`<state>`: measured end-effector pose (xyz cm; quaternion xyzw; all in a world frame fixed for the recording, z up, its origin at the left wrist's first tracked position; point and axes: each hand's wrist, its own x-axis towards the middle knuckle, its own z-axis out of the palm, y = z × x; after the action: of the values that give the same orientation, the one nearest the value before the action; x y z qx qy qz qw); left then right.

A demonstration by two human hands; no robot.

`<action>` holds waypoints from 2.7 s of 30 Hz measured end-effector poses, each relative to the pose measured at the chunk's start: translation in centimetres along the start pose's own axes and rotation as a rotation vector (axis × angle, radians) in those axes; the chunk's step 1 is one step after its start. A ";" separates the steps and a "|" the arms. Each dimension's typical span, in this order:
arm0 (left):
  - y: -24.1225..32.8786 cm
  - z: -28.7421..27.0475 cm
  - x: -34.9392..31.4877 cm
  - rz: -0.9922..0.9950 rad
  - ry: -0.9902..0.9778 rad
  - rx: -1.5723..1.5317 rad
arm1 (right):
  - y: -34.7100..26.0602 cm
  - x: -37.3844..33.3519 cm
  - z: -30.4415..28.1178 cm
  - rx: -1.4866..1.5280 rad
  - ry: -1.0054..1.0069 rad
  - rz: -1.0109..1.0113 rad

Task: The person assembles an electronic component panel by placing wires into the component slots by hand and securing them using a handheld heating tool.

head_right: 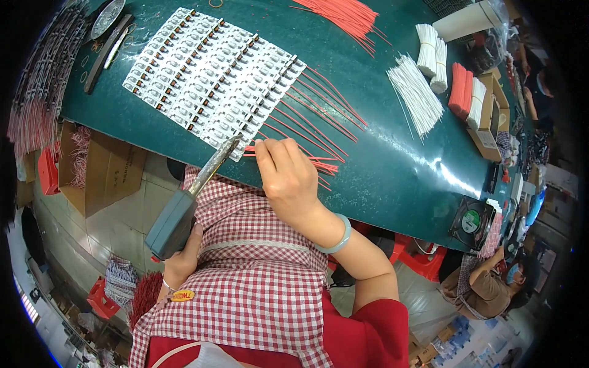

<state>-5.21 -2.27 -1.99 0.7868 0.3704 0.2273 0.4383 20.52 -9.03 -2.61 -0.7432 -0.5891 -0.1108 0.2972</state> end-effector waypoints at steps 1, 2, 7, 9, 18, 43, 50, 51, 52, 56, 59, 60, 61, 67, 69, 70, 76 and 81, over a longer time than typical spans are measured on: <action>0.4 0.1 0.2 0.005 0.021 -0.016 | 0.0 -0.2 0.2 0.018 0.012 0.017; 0.5 0.1 0.3 0.010 0.042 -0.033 | 0.0 -0.3 0.2 0.036 0.024 0.035; 0.3 -0.1 0.0 0.010 0.029 -0.010 | -0.1 -0.3 -0.2 0.089 0.065 0.002; 0.3 -0.2 0.1 0.028 0.020 0.010 | -0.3 -0.4 -0.2 0.106 0.072 -0.004; 0.7 -0.2 0.3 0.044 0.011 -0.021 | -0.6 -0.7 0.1 0.099 0.041 0.001; -0.3 -1.2 -1.1 0.024 0.035 -0.007 | -0.9 -0.8 0.3 0.052 0.018 0.019; -0.7 -1.3 -1.5 -0.008 -0.009 0.024 | -1.4 -1.1 0.2 0.150 0.080 -0.021; -0.8 -1.3 -1.6 -0.009 -0.008 0.024 | -1.5 -1.2 0.2 0.151 0.079 -0.022; -1.0 -1.2 -1.8 -0.018 0.000 0.008 | -1.5 -1.3 0.3 0.143 0.061 -0.011; -0.5 -1.2 -1.3 0.044 -0.002 0.005 | -1.6 -1.3 0.3 0.114 0.029 0.000; 0.5 -1.2 -0.4 0.066 -0.003 0.005 | -1.7 -1.4 0.3 0.101 0.033 -0.002; 0.8 -1.2 -0.1 0.065 -0.003 0.005 | -1.7 -1.4 0.4 0.100 0.032 -0.002; 1.1 -1.2 0.2 0.106 -0.008 0.037 | -1.8 -1.4 0.4 0.090 0.030 -0.006; 1.2 -1.3 0.2 0.110 0.004 0.039 | -2.0 -1.2 0.2 0.069 0.016 -0.017; 0.4 -1.4 -0.5 0.092 0.013 0.023 | -2.2 -1.1 0.1 0.066 0.010 -0.017; -0.2 -1.6 -1.3 0.055 0.019 0.017 | -2.2 -1.0 0.1 0.068 0.005 -0.020; 0.2 -4.6 -1.7 0.070 0.174 -0.003 | -2.1 -1.1 0.1 0.060 -0.011 -0.005; 4.0 -6.2 1.0 -0.063 0.411 -0.448 | -2.0 -0.9 -0.5 0.055 -0.002 0.039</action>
<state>-7.36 0.38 4.65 0.5963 0.4159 0.4440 0.5237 18.49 -9.79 -2.08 -0.7463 -0.5776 -0.0880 0.3188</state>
